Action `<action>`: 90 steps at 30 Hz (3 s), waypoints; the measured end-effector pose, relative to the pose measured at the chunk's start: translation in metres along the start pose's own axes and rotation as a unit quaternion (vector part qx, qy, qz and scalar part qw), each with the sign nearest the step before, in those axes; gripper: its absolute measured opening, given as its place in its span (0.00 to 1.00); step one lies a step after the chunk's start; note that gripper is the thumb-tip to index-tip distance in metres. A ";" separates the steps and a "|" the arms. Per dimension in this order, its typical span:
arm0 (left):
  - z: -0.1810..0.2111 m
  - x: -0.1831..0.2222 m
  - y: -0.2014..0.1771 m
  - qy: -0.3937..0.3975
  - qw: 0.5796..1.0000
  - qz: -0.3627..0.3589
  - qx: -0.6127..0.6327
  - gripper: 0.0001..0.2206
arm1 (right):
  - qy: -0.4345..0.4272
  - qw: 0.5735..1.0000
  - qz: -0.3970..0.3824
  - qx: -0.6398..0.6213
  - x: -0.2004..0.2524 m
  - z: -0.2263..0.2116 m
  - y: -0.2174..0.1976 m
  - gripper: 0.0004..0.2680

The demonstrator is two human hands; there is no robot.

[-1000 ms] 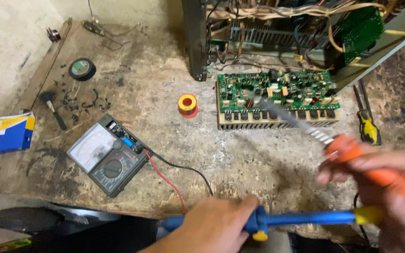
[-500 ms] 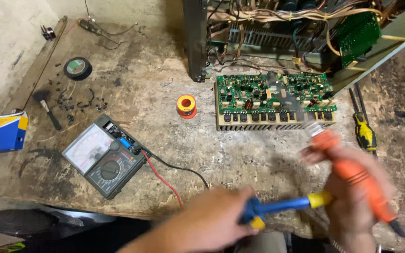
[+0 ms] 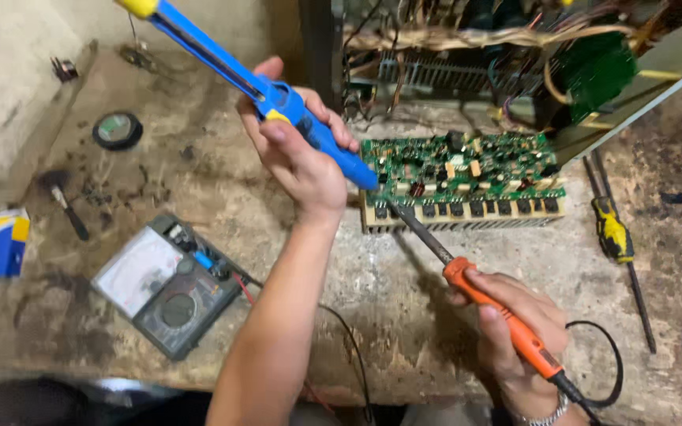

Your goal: The person uses a soldering iron and a desoldering pump to work on a circuit board, then uses pliers to manipulate components on the board.

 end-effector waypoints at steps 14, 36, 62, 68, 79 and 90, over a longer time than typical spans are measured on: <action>0.000 0.009 -0.010 -0.006 1.000 0.023 -0.006 0.28 | -0.035 0.997 -0.056 0.038 -0.006 -0.011 0.019 0.10; -0.008 0.009 -0.010 -0.028 0.999 0.018 -0.025 0.26 | 0.073 0.997 0.023 0.015 0.002 0.017 0.004 0.10; -0.009 0.014 -0.002 -0.028 0.996 0.031 -0.081 0.27 | 0.106 0.992 0.056 -0.041 0.006 0.030 0.000 0.10; -0.012 0.012 0.000 -0.037 0.996 0.020 -0.081 0.26 | 0.102 0.993 0.051 -0.038 0.006 0.031 0.000 0.11; -0.013 0.011 0.001 -0.044 0.996 0.031 -0.067 0.26 | 0.093 0.994 0.057 -0.031 0.002 0.023 0.002 0.11; -0.006 0.012 0.000 -0.035 0.993 0.046 -0.105 0.17 | 0.110 0.992 0.059 -0.001 0.005 0.027 0.000 0.11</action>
Point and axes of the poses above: each hand's wrist, its own x-axis away from the middle knuckle, its own y-axis out of the palm, z = x × y, the point moved 10 cm from there along -x, towards the middle knuckle, and after that the axes turned 2 degrees about -x, right-handed, at the moved point
